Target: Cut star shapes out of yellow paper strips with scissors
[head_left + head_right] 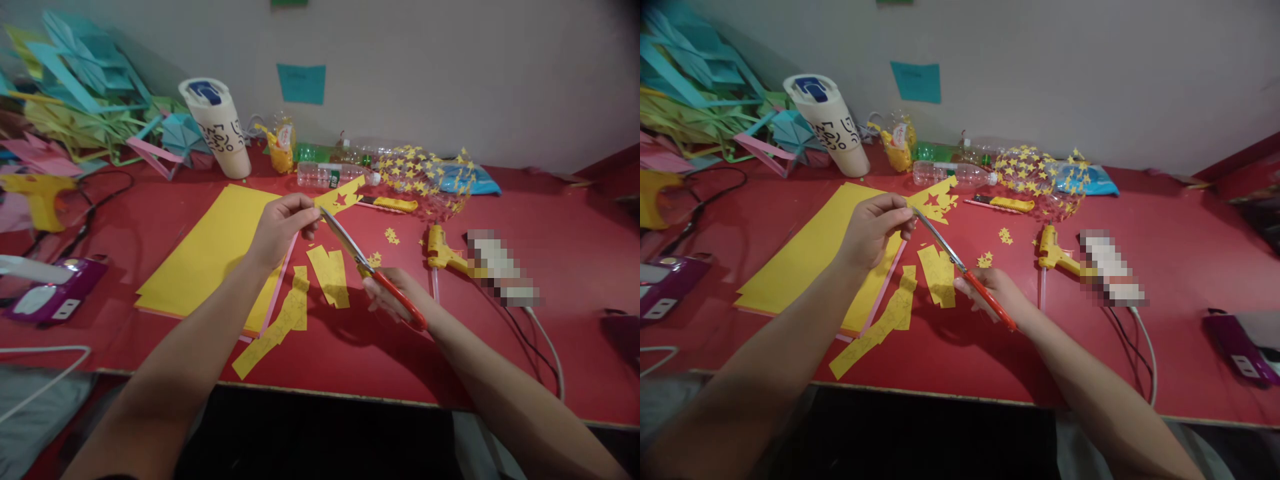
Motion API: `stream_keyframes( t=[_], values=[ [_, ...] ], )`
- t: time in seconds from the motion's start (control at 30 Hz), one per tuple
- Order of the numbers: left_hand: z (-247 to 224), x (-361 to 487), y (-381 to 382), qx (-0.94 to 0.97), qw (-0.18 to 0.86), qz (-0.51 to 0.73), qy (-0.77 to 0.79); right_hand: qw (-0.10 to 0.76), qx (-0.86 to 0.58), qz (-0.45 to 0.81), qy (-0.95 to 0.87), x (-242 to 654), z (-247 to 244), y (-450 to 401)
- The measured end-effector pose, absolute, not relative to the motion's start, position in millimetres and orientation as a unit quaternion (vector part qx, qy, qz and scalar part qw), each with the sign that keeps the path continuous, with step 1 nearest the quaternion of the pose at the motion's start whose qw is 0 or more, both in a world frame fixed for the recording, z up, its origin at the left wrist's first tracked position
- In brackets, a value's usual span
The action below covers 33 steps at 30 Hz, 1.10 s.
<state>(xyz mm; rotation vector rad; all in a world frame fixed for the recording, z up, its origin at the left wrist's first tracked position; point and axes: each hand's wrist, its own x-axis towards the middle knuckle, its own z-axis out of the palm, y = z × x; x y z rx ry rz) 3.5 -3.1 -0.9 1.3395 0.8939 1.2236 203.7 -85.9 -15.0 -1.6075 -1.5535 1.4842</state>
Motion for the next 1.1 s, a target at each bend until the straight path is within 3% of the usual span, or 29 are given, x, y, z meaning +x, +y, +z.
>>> stream_keyframes(
  t=[1.1],
  values=[
    [-6,10,-8,0.584,0.506,0.530,0.348,0.223,-0.528,0.542,-0.614,207,-19,-88]
  ],
)
